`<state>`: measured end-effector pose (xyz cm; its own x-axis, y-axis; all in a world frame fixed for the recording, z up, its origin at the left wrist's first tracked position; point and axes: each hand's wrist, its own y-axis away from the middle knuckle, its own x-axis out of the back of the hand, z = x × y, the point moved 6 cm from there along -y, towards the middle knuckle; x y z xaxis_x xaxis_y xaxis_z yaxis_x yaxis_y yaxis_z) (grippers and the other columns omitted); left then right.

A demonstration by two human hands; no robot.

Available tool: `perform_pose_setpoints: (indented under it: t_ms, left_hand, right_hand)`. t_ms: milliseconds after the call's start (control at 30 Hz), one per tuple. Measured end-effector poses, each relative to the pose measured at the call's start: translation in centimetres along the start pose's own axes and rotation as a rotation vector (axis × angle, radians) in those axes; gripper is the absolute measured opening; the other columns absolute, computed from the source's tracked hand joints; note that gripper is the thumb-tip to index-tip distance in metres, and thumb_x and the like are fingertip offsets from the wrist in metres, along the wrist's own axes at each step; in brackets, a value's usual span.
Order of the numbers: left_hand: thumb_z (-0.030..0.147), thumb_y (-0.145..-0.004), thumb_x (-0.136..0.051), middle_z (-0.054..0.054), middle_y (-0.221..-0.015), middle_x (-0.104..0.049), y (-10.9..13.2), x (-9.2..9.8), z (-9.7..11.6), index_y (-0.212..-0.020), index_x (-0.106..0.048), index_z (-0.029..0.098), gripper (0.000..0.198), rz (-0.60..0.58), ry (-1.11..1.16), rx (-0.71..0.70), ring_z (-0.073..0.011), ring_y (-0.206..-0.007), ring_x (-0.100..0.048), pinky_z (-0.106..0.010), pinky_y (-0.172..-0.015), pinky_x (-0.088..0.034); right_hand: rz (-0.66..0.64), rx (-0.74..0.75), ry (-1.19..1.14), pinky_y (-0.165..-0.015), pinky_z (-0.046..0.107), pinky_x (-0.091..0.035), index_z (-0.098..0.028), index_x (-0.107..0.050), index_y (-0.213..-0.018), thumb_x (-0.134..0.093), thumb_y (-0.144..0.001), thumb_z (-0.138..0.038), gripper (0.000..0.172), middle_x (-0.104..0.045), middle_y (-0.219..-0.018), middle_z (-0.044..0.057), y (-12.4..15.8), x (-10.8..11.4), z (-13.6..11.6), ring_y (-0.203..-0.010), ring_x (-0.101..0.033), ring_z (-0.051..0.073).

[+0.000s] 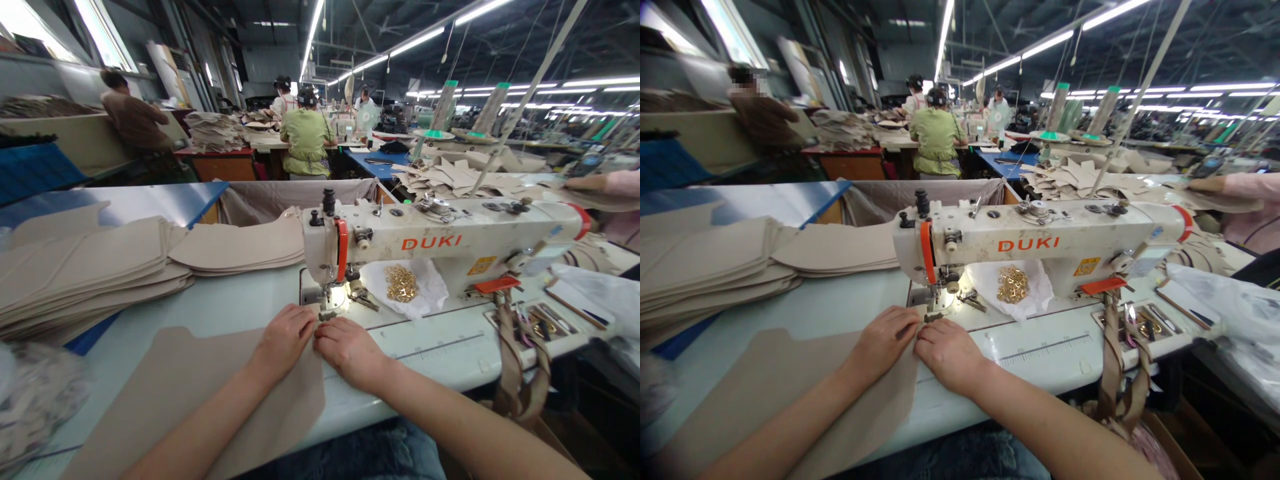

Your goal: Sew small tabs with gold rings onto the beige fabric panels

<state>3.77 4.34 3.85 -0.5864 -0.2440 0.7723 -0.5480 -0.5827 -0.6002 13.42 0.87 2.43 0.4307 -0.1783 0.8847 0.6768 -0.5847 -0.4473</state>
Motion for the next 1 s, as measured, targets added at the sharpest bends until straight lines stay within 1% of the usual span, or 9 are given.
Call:
perform_pose_setpoints:
  t_ms: [500,700,833,1000]
  left_hand:
    - [0.016,-0.091,-0.043,-0.003,-0.074,-0.064,0.17,-0.03,0.05,-0.076,-0.058,0.017,0.021,0.019,0.001,-0.017,-0.0167,-0.072,-0.056,-0.030,-0.070,-0.049]
    - [0.016,-0.090,-0.044,-0.003,-0.075,-0.065,0.17,-0.13,-0.13,-0.075,-0.058,0.017,0.021,-0.002,0.006,0.010,-0.0169,-0.072,-0.056,-0.030,-0.069,-0.049]
    - [0.015,-0.089,-0.045,-0.002,-0.074,-0.064,0.08,-0.10,-0.19,-0.074,-0.058,0.018,0.020,-0.008,0.014,0.031,-0.0164,-0.072,-0.057,-0.030,-0.069,-0.049]
    - [0.014,-0.088,-0.045,-0.002,-0.074,-0.064,0.00,0.02,-0.23,-0.074,-0.058,0.018,0.020,-0.017,0.037,0.052,-0.0162,-0.072,-0.058,-0.030,-0.069,-0.050]
  right_hand:
    - [0.015,-0.016,-0.015,-0.086,0.031,-0.044,-0.013,-0.061,-0.086,-0.049,-0.091,-0.016,0.013,-0.064,-0.095,0.007,0.16,-0.01,0.10,-0.093,-0.054,0.019]
    - [0.025,-0.022,-0.004,-0.085,0.031,-0.045,-0.014,-0.062,-0.085,-0.050,-0.090,-0.017,0.013,-0.064,-0.095,0.007,0.21,-0.19,0.12,-0.091,-0.054,0.018]
    - [0.036,-0.023,0.025,-0.087,0.031,-0.044,-0.012,-0.062,-0.088,-0.050,-0.090,-0.015,0.012,-0.064,-0.096,0.008,0.03,0.08,-0.01,-0.093,-0.054,0.019]
    - [-0.041,-0.026,0.085,-0.089,0.032,-0.043,-0.010,-0.060,-0.095,-0.054,-0.088,-0.016,0.011,-0.062,-0.096,0.008,-0.59,0.38,0.25,-0.092,-0.054,0.019]
